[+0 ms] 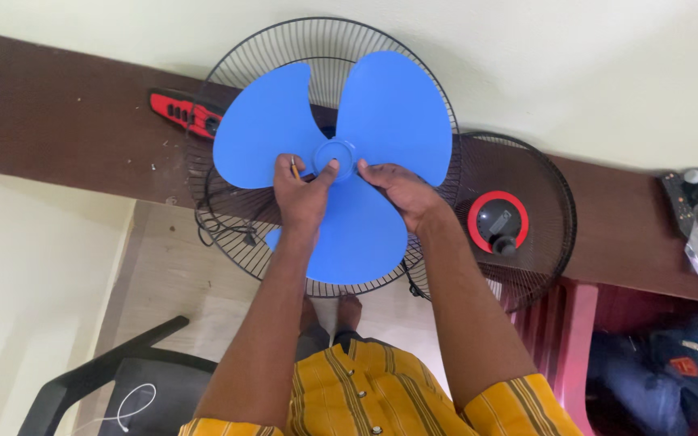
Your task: The person assembles an electric fan by attaching the motor housing to the front grille, then mounting the blue fan blade onto the motor shaft, and finally securing the rear grille. The person uses a screwdriver to tighten the screws during the process.
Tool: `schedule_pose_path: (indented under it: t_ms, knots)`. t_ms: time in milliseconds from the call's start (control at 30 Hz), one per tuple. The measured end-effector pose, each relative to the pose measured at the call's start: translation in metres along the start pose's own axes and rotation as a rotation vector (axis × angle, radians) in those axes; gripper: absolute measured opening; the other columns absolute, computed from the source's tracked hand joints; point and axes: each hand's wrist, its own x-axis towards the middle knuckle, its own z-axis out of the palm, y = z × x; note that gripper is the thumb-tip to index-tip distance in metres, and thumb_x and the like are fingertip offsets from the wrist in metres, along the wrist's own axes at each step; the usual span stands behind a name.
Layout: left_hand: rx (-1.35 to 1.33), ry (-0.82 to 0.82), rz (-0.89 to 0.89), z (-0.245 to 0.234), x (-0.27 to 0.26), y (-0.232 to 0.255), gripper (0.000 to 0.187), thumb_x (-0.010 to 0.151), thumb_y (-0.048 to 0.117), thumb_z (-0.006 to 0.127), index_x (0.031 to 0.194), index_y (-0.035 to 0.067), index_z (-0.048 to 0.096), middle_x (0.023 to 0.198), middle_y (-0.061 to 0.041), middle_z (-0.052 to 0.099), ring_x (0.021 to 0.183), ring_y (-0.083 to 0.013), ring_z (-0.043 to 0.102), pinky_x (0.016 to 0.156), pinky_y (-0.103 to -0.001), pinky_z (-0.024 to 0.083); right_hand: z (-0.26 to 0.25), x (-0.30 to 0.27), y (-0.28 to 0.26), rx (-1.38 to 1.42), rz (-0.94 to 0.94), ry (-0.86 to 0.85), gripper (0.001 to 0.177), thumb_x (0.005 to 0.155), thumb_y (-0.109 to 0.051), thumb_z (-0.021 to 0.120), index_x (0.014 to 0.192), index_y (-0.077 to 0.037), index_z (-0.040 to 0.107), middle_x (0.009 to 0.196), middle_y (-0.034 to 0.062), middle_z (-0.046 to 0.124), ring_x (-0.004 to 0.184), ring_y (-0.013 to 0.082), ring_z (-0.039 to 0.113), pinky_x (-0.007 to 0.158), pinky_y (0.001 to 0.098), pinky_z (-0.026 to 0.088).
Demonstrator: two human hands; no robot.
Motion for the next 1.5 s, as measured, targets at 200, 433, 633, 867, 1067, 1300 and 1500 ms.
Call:
schedule_pose_path:
  t_ms: [200, 433, 633, 867, 1067, 1300, 1500]
  knots:
    - [0.185, 0.045, 0.023, -0.002, -0.008, 0.008, 0.038, 0.085, 0.014, 0.084, 0.096, 0.010, 0.048, 0.095, -0.001, 0.048, 0.082, -0.0108, 0.049, 0.073, -0.028, 0.048, 0.006, -0.003, 0.018, 0.079, -0.118, 0.077, 0.037, 0.097, -0.033, 0.070, 0.108, 0.002, 0.071, 0.093, 0.0074, 0.074, 0.076, 0.0119, 0.070, 0.070, 0.0291, 0.060]
    - [0.139, -0.001, -0.115, -0.007, 0.001, 0.004, 0.035, 0.081, 0.013, 0.083, 0.099, 0.010, 0.053, 0.095, -0.003, 0.053, 0.079, -0.0110, 0.052, 0.068, -0.029, 0.048, 0.020, -0.005, 0.025, 0.032, -0.120, 0.200, 0.037, 0.094, -0.029, 0.071, 0.112, 0.003, 0.072, 0.095, 0.0105, 0.076, 0.078, 0.0145, 0.073, 0.072, 0.0297, 0.061]
    - [0.083, -0.067, 0.007, -0.012, 0.000, -0.005, 0.030, 0.085, 0.006, 0.080, 0.103, 0.009, 0.055, 0.097, -0.001, 0.053, 0.080, -0.0078, 0.053, 0.069, -0.026, 0.049, 0.020, -0.006, 0.028, 0.060, -0.144, 0.204, 0.037, 0.093, -0.026, 0.074, 0.116, 0.002, 0.072, 0.101, 0.0117, 0.076, 0.082, 0.0163, 0.073, 0.076, 0.0317, 0.061]
    - [0.032, -0.105, -0.024, -0.015, -0.002, -0.010, 0.027, 0.088, 0.003, 0.075, 0.100, 0.009, 0.052, 0.087, 0.001, 0.053, 0.066, -0.0051, 0.050, 0.059, -0.024, 0.044, 0.021, -0.008, 0.027, 0.039, -0.152, 0.247, 0.038, 0.089, -0.026, 0.077, 0.115, 0.001, 0.072, 0.103, 0.0105, 0.077, 0.086, 0.0158, 0.074, 0.079, 0.0319, 0.062]
    - [0.068, -0.134, 0.071, -0.015, -0.007, -0.017, 0.022, 0.093, 0.004, 0.074, 0.091, 0.008, 0.053, 0.077, 0.003, 0.049, 0.067, -0.0049, 0.046, 0.061, -0.024, 0.043, 0.023, -0.010, 0.029, 0.060, -0.170, 0.262, 0.037, 0.088, -0.024, 0.079, 0.112, 0.002, 0.073, 0.100, 0.0109, 0.077, 0.085, 0.0174, 0.073, 0.078, 0.0328, 0.062]
    - [0.159, -0.098, 0.086, -0.011, -0.013, -0.008, 0.030, 0.093, 0.009, 0.076, 0.083, 0.009, 0.048, 0.071, 0.004, 0.044, 0.064, -0.0060, 0.039, 0.059, -0.026, 0.041, 0.020, -0.006, 0.033, 0.089, -0.175, 0.313, 0.037, 0.089, -0.030, 0.077, 0.110, 0.000, 0.074, 0.097, 0.0097, 0.077, 0.083, 0.0157, 0.073, 0.077, 0.0306, 0.060]
    - [0.270, -0.075, 0.098, -0.010, -0.014, 0.002, 0.032, 0.094, 0.012, 0.075, 0.080, 0.009, 0.047, 0.067, 0.003, 0.044, 0.062, -0.0074, 0.040, 0.058, -0.027, 0.040, 0.023, -0.005, 0.031, 0.011, -0.206, 0.416, 0.036, 0.093, -0.034, 0.072, 0.109, -0.002, 0.073, 0.095, 0.0079, 0.076, 0.084, 0.0145, 0.071, 0.075, 0.0306, 0.060]
